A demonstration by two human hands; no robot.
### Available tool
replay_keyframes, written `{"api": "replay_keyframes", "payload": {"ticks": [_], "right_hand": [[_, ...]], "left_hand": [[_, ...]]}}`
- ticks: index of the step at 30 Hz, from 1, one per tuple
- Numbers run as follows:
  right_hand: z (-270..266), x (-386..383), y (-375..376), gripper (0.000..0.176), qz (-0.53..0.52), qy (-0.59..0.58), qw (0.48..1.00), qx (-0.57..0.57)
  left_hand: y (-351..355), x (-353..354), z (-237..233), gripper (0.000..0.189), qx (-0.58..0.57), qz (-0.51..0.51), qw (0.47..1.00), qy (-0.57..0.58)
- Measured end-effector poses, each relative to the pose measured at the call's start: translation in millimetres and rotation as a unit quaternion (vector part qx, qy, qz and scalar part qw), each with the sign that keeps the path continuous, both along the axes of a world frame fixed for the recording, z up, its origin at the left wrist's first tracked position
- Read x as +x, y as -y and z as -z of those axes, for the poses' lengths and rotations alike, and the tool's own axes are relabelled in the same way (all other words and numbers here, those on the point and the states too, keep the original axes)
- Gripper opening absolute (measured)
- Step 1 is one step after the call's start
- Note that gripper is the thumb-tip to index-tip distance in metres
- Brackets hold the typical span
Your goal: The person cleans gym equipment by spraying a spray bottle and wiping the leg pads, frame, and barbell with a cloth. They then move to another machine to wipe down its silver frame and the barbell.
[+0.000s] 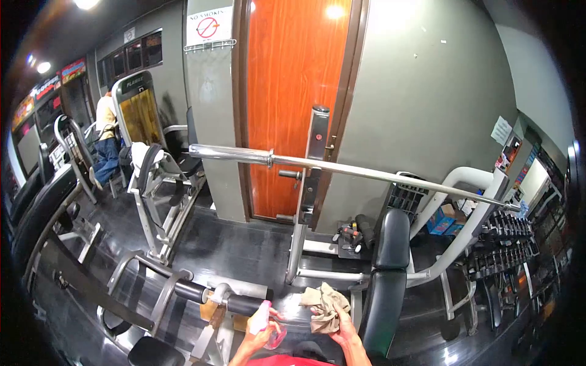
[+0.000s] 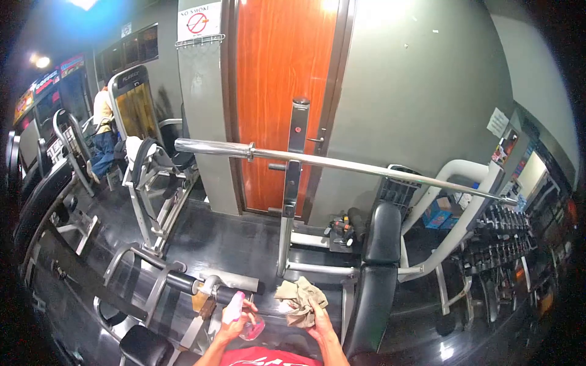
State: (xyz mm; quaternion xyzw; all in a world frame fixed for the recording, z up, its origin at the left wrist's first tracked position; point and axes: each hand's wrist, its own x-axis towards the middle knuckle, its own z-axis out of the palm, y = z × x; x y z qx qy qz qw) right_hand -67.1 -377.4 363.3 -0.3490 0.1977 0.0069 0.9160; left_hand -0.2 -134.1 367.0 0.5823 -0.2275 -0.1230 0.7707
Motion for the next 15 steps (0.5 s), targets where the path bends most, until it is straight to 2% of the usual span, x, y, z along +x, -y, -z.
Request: {"api": "replay_keyframes", "payload": {"ticks": [2, 4, 8, 10, 12, 15], "right_hand": [[6, 14, -7, 0.054, 0.011, 0.016, 1.000, 0.013], [9, 27, -12, 0.053, 0.026, 0.008, 1.000, 0.001], [13, 51, -10, 0.053, 0.022, 0.004, 1.000, -0.004], [13, 63, -3, 0.052, 0.011, 0.003, 0.999, 0.035], [18, 82, 8, 0.052, 0.001, -0.001, 1.000, 0.027], [17, 106, 27, 0.050, -0.013, -0.010, 1.000, -0.004]], "left_hand": [[-5, 12, 2, 0.040, -0.032, -0.005, 0.999, -0.034], [-12, 27, -11, 0.033, 0.027, 0.012, 1.000, 0.000], [-11, 54, -21, 0.028, 0.038, -0.012, 0.998, -0.044], [-6, 71, -22, 0.028, 0.046, -0.030, 0.996, -0.066], [0, 89, -21, 0.028, 0.087, -0.077, 0.992, -0.057], [12, 117, -27, 0.028, 0.051, -0.110, 0.990, -0.071]]}}
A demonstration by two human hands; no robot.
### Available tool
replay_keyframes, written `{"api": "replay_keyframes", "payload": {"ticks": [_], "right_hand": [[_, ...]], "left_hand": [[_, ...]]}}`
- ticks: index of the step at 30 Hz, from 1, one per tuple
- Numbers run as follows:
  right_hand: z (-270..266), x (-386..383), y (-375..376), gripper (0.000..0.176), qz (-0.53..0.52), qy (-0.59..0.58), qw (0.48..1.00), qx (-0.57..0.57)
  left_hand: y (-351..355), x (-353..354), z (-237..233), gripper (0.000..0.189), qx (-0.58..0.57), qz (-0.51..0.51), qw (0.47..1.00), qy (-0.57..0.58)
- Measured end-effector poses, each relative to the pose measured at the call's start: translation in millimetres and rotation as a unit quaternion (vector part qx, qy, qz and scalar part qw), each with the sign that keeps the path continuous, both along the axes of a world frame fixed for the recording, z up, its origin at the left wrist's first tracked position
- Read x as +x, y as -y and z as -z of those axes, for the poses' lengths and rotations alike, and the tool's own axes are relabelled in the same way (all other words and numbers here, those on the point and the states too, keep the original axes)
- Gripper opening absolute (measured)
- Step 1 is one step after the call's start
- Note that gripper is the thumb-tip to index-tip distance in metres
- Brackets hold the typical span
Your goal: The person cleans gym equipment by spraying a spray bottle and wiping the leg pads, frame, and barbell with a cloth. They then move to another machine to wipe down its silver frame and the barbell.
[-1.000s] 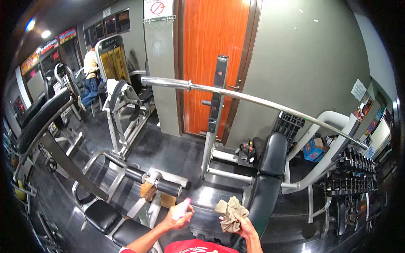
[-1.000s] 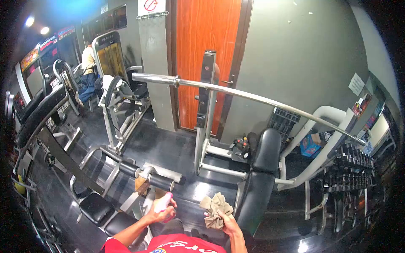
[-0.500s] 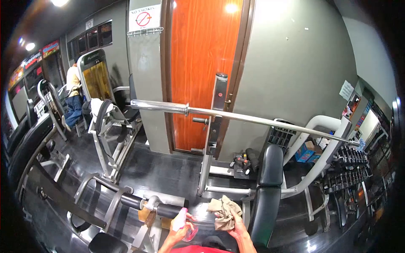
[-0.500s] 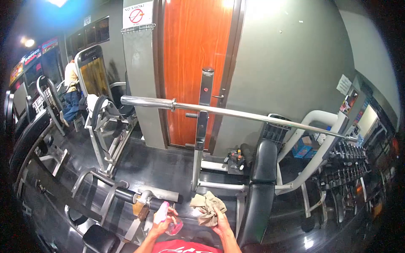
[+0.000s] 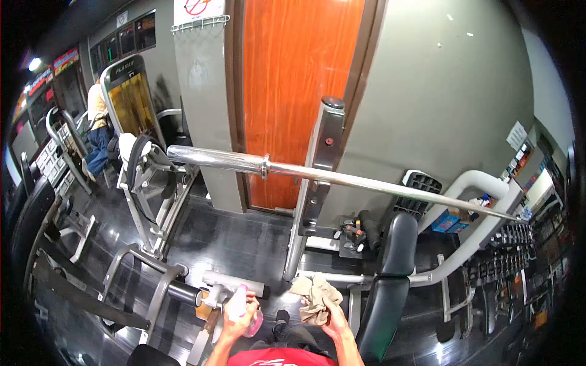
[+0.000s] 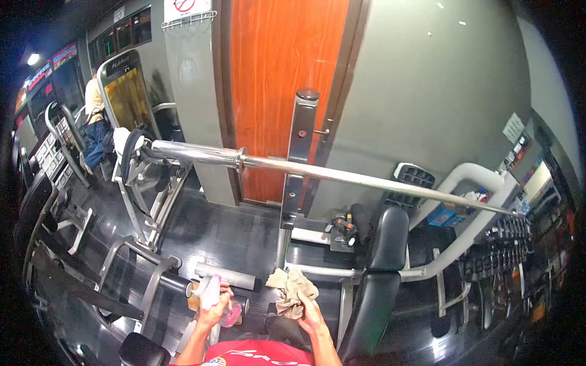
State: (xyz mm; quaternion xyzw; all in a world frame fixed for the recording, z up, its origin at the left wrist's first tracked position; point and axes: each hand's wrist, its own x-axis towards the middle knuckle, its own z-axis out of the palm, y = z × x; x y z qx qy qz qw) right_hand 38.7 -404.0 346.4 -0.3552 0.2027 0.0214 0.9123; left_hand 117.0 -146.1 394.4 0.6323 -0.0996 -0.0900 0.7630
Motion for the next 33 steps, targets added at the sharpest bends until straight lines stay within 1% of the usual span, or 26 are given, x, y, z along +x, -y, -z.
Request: {"api": "replay_keyframes", "payload": {"ticks": [1, 2, 3, 5, 6, 7, 8, 9, 10, 11, 13, 14, 15, 17, 18, 22, 24, 26, 27, 30, 31, 33], "right_hand": [[-2, 10, 5, 0.049, 0.002, 0.000, 1.000, -0.021], [-6, 17, 12, 0.052, -0.007, 0.010, 1.000, 0.004], [-11, 28, 18, 0.052, -0.013, 0.012, 1.000, 0.005], [-16, 46, 27, 0.060, -0.042, 0.071, 0.997, -0.009], [-15, 56, 35, 0.072, -0.070, 0.072, 0.995, 0.005], [-15, 66, 39, 0.072, -0.074, 0.069, 0.995, 0.006], [-15, 74, 41, 0.074, -0.073, 0.080, 0.994, -0.017], [-15, 80, 42, 0.076, -0.073, 0.090, 0.992, -0.039], [-16, 89, 47, 0.080, -0.106, 0.093, 0.990, -0.032], [-19, 94, 50, 0.080, -0.110, 0.089, 0.989, -0.030], [-38, 107, 52, 0.079, -0.129, 0.091, 0.980, -0.121], [-33, 116, 54, 0.074, -0.165, 0.152, 0.970, -0.090], [-38, 120, 55, 0.074, -0.166, 0.151, 0.970, -0.090], [-52, 128, 57, 0.072, -0.182, 0.129, 0.964, -0.144], [-51, 133, 59, 0.072, -0.184, 0.131, 0.963, -0.145], [-48, 150, 61, 0.069, -0.179, 0.142, 0.965, -0.132], [-47, 162, 62, 0.068, -0.183, 0.143, 0.964, -0.127], [-41, 172, 64, 0.068, -0.139, 0.157, 0.958, -0.196], [-47, 177, 64, 0.068, -0.142, 0.158, 0.957, -0.198], [-67, 185, 61, 0.069, -0.184, 0.158, 0.950, -0.195], [-72, 187, 61, 0.068, -0.217, 0.151, 0.941, -0.209], [-82, 191, 55, 0.067, -0.259, 0.166, 0.937, -0.167]], "left_hand": [[3, 7, -1, 0.028, 0.001, -0.017, 1.000, 0.001], [4, 15, 3, 0.028, 0.002, -0.024, 1.000, 0.000], [5, 26, 6, 0.031, 0.013, -0.023, 1.000, 0.014], [7, 41, 9, 0.034, 0.029, -0.026, 0.999, 0.026], [9, 47, 5, 0.034, 0.046, -0.038, 0.998, 0.032], [12, 53, 1, 0.034, 0.062, -0.049, 0.996, 0.038], [15, 55, -3, 0.028, 0.050, -0.074, 0.995, 0.033], [15, 57, -3, 0.028, 0.053, -0.078, 0.995, 0.027], [14, 59, -2, 0.028, 0.029, -0.085, 0.995, 0.031], [13, 62, 0, 0.027, 0.005, -0.092, 0.995, 0.036], [9, 66, 2, 0.026, 0.015, -0.101, 0.994, 0.047], [8, 67, 0, 0.027, 0.026, -0.108, 0.992, 0.056], [9, 68, -1, 0.027, 0.037, -0.114, 0.991, 0.066], [10, 70, 1, 0.027, 0.030, -0.124, 0.990, 0.057], [11, 72, 1, 0.027, 0.023, -0.133, 0.990, 0.048], [15, 80, 4, 0.026, 0.010, -0.141, 0.989, 0.048], [17, 86, 2, 0.025, 0.033, -0.157, 0.985, 0.070], [14, 92, 5, 0.026, 0.043, -0.157, 0.984, 0.072], [14, 96, 6, 0.028, 0.053, -0.153, 0.984, 0.075], [14, 110, 4, 0.028, 0.034, -0.172, 0.982, 0.066], [15, 116, 2, 0.028, 0.031, -0.172, 0.982, 0.069], [15, 128, -3, 0.024, -0.023, -0.203, 0.978, 0.035]]}}
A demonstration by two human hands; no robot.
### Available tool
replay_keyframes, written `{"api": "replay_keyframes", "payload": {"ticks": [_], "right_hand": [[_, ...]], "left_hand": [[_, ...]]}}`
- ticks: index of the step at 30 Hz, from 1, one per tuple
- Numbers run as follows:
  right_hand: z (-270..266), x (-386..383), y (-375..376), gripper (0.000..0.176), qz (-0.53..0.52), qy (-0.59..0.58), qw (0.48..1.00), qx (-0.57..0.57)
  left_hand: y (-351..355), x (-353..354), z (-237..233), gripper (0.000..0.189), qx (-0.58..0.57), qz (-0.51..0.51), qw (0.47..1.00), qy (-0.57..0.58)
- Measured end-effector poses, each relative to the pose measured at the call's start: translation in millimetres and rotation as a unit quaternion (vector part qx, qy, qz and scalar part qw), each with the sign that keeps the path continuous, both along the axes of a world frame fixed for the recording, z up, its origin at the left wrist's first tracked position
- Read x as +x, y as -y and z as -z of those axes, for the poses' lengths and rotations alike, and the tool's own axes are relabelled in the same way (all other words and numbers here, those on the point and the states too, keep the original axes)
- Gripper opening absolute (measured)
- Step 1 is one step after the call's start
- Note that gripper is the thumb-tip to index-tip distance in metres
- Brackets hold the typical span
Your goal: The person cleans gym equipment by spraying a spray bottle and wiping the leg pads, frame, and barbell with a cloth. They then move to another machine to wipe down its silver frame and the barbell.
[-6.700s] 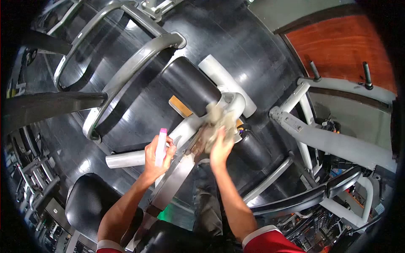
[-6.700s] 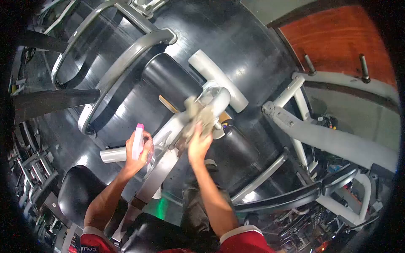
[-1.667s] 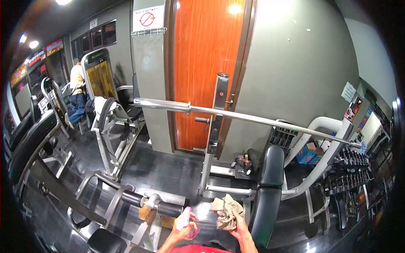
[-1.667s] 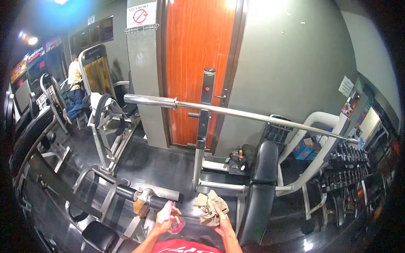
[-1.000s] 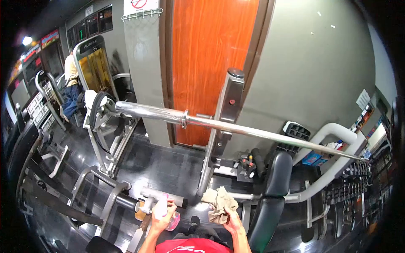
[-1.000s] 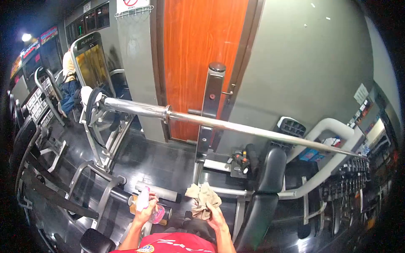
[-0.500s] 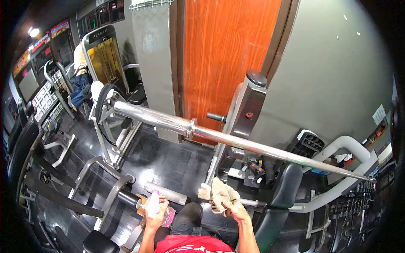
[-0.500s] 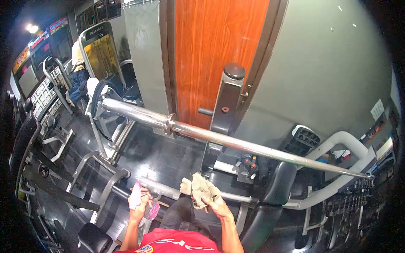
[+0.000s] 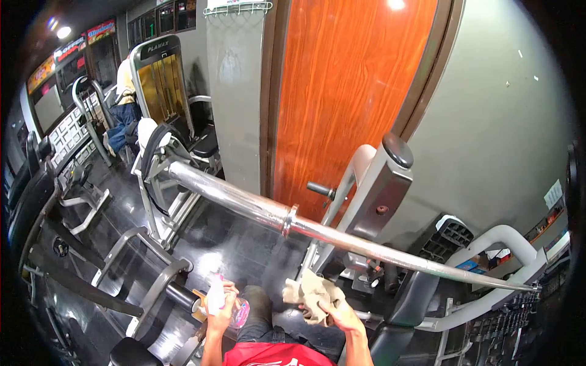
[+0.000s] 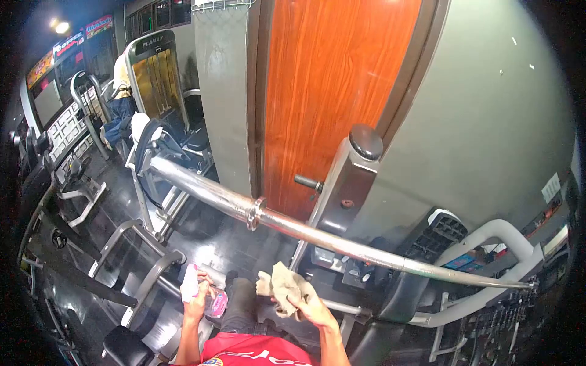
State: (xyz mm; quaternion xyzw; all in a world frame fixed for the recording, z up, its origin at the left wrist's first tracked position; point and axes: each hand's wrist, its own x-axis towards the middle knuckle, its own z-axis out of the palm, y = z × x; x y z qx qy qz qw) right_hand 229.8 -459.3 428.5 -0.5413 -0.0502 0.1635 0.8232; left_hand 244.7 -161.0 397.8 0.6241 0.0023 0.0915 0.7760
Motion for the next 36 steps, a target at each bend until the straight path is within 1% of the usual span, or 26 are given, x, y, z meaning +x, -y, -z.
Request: {"api": "replay_keyframes", "payload": {"ticks": [1, 2, 4, 5, 6, 8, 10, 12, 13, 14, 15, 17, 18, 19, 20, 21, 22, 23, 24, 25, 26, 27, 28, 30, 31, 36], "right_hand": [[-3, 2, -3, 0.066, -0.008, -0.010, 1.000, 0.011], [0, 6, -5, 0.066, -0.007, -0.009, 1.000, 0.009], [-5, 17, -14, 0.058, -0.002, -0.067, 0.997, 0.034], [-8, 20, -24, 0.056, 0.055, -0.091, 0.993, 0.048], [-14, 26, -33, 0.056, 0.054, -0.088, 0.993, 0.049], [-20, 37, -46, 0.049, 0.133, -0.166, 0.974, 0.082], [-27, 52, -54, 0.044, 0.135, -0.175, 0.972, 0.080], [-27, 71, -63, 0.046, 0.181, -0.224, 0.954, 0.087], [-30, 79, -69, 0.041, 0.177, -0.173, 0.960, 0.131], [-8, 90, -72, 0.043, 0.210, -0.131, 0.964, 0.097], [13, 98, -70, 0.045, 0.217, -0.134, 0.962, 0.096], [15, 114, -75, 0.049, 0.250, -0.155, 0.951, 0.099], [0, 122, -84, 0.052, 0.274, -0.172, 0.941, 0.102], [-42, 126, -101, 0.051, 0.290, -0.183, 0.933, 0.105], [-6, 125, -89, 0.068, 0.255, -0.175, 0.938, 0.159], [3, 134, -92, 0.056, 0.268, -0.166, 0.925, 0.211], [-15, 146, -105, 0.046, 0.281, -0.156, 0.909, 0.263], [-37, 155, -115, 0.048, 0.280, -0.152, 0.932, 0.174], [-14, 173, -111, 0.048, 0.332, -0.307, 0.878, 0.158], [1, 181, -114, 0.047, 0.358, -0.235, 0.897, 0.112], [5, 196, -123, 0.046, 0.386, -0.161, 0.906, 0.064], [-38, 205, -139, 0.045, 0.379, -0.183, 0.901, 0.111], [-49, 212, -145, 0.045, 0.384, -0.183, 0.898, 0.112], [-60, 223, -155, 0.046, 0.328, -0.166, 0.914, 0.170], [-59, 228, -158, 0.047, 0.325, -0.170, 0.914, 0.172], [-68, 248, -175, 0.047, 0.331, -0.173, 0.913, 0.166]], "left_hand": [[-6, 10, 8, 0.027, 0.041, -0.001, 0.999, 0.033], [-10, 18, 10, 0.027, 0.040, 0.000, 0.999, 0.034], [-16, 36, 5, 0.031, 0.012, -0.001, 0.998, 0.057], [-21, 46, 5, 0.038, 0.012, -0.011, 0.998, 0.060], [-27, 55, 1, 0.038, 0.012, -0.012, 0.998, 0.063], [-40, 71, -9, 0.045, -0.006, -0.024, 0.997, 0.080], [-60, 90, -4, 0.061, 0.036, -0.031, 0.996, 0.073], [-76, 110, -5, 0.062, 0.011, -0.046, 0.996, 0.080], [-84, 122, -3, 0.060, -0.004, -0.051, 0.996, 0.078], [-92, 134, -4, 0.060, -0.003, -0.049, 0.996, 0.080], [-98, 145, -7, 0.059, -0.024, -0.057, 0.995, 0.079], [-114, 170, -5, 0.058, -0.049, -0.068, 0.994, 0.077], [-120, 181, -7, 0.058, -0.068, -0.083, 0.993, 0.053], [-124, 192, -9, 0.059, -0.068, -0.103, 0.991, 0.053], [-128, 203, -12, 0.059, -0.067, -0.123, 0.989, 0.052], [-135, 216, -7, 0.059, -0.067, -0.118, 0.990, 0.050], [-141, 231, 3, 0.056, -0.081, -0.127, 0.987, 0.060], [-150, 243, 11, 0.054, -0.094, -0.137, 0.984, 0.068], [-154, 249, -3, 0.054, -0.092, -0.132, 0.985, 0.066], [-156, 253, -26, 0.051, -0.064, -0.009, 0.997, 0.050], [-159, 272, -43, 0.049, -0.037, 0.118, 0.992, 0.035], [-158, 277, -40, 0.049, -0.148, 0.190, 0.970, 0.033], [-163, 283, -31, 0.058, -0.160, 0.230, 0.960, 0.007], [-164, 291, -52, 0.067, -0.118, 0.273, 0.952, -0.078], [-165, 295, -59, 0.067, -0.117, 0.278, 0.950, -0.083], [-168, 302, -73, 0.074, -0.016, 0.382, 0.924, -0.007]]}}
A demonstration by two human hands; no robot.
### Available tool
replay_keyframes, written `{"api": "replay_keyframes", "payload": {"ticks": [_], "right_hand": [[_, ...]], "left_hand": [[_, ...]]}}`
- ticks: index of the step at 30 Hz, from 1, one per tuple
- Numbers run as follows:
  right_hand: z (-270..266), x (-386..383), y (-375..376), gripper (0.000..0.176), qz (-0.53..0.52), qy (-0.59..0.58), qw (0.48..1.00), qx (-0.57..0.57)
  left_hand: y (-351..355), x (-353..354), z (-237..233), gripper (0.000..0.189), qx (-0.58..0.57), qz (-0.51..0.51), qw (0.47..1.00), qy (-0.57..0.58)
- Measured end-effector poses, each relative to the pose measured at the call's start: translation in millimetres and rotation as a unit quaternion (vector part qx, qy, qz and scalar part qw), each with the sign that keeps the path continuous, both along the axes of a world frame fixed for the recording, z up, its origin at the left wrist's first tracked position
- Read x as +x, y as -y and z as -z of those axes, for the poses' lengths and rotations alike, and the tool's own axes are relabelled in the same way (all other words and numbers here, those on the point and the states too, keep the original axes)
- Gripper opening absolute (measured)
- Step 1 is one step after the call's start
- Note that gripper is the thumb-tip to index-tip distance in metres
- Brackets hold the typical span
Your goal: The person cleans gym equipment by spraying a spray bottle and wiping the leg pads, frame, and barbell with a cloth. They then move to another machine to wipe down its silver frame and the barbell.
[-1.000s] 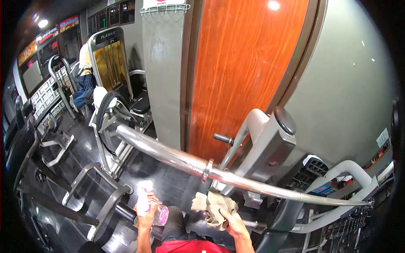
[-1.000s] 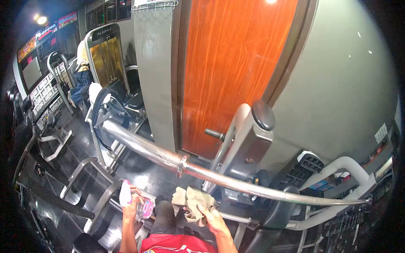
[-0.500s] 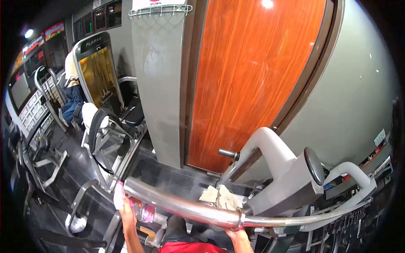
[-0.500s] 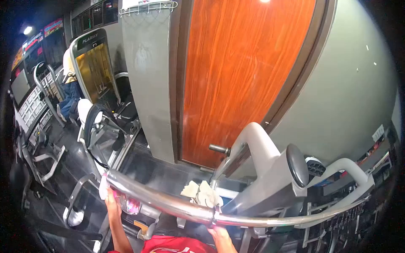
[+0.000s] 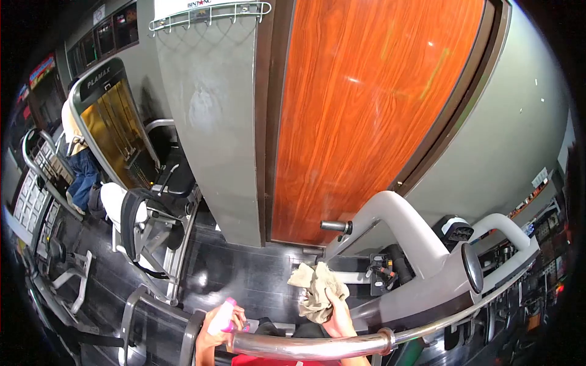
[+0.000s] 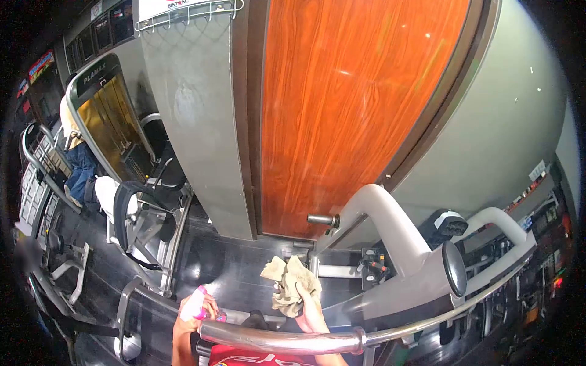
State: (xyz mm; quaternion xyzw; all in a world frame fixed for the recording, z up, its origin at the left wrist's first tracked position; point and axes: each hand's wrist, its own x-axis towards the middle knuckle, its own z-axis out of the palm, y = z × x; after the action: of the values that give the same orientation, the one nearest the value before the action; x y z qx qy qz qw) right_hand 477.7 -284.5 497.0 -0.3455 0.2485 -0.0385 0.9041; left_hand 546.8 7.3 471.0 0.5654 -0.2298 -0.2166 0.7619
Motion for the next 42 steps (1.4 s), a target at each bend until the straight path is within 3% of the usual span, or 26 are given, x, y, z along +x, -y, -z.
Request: {"api": "replay_keyframes", "payload": {"ticks": [3, 10, 11, 12, 14, 18, 22, 32, 40, 42], "right_hand": [[-7, 4, -4, 0.046, 0.000, -0.001, 1.000, -0.012], [-11, 8, -8, 0.046, 0.021, 0.029, 0.999, -0.001], [-5, 8, -6, 0.046, 0.036, 0.012, 0.999, -0.010], [-1, 8, -5, 0.046, 0.050, -0.003, 0.999, -0.019], [-4, 5, -2, 0.045, 0.056, 0.006, 0.998, -0.026], [-19, 2, 4, 0.045, 0.040, 0.018, 0.999, -0.004], [-16, 1, 15, 0.043, 0.049, 0.026, 0.998, -0.020], [-22, -5, 20, 0.051, -0.030, 0.038, 0.999, 0.000], [-16, 2, 20, 0.047, 0.005, 0.048, 0.999, -0.015], [-12, 5, 19, 0.044, 0.022, 0.066, 0.998, -0.001]], "left_hand": [[-4, 9, 4, 0.076, -0.040, 0.040, 0.998, 0.016], [-9, 10, -7, 0.079, -0.003, 0.056, 0.997, -0.044], [-12, 17, 7, 0.080, 0.032, 0.079, 0.995, 0.046], [-9, 18, 3, 0.080, 0.031, 0.083, 0.995, 0.045], [-4, 22, -7, 0.086, 0.044, 0.058, 0.997, -0.038], [10, 30, -20, 0.093, 0.011, 0.023, 0.998, -0.065], [11, 30, -37, 0.098, 0.048, 0.000, 0.997, -0.053], [7, 14, -35, 0.088, 0.047, -0.023, 0.997, -0.051], [-8, 32, -14, 0.084, 0.058, 0.029, 0.997, 0.049], [-2, 23, -32, 0.077, -0.007, -0.001, 0.996, -0.094]]}}
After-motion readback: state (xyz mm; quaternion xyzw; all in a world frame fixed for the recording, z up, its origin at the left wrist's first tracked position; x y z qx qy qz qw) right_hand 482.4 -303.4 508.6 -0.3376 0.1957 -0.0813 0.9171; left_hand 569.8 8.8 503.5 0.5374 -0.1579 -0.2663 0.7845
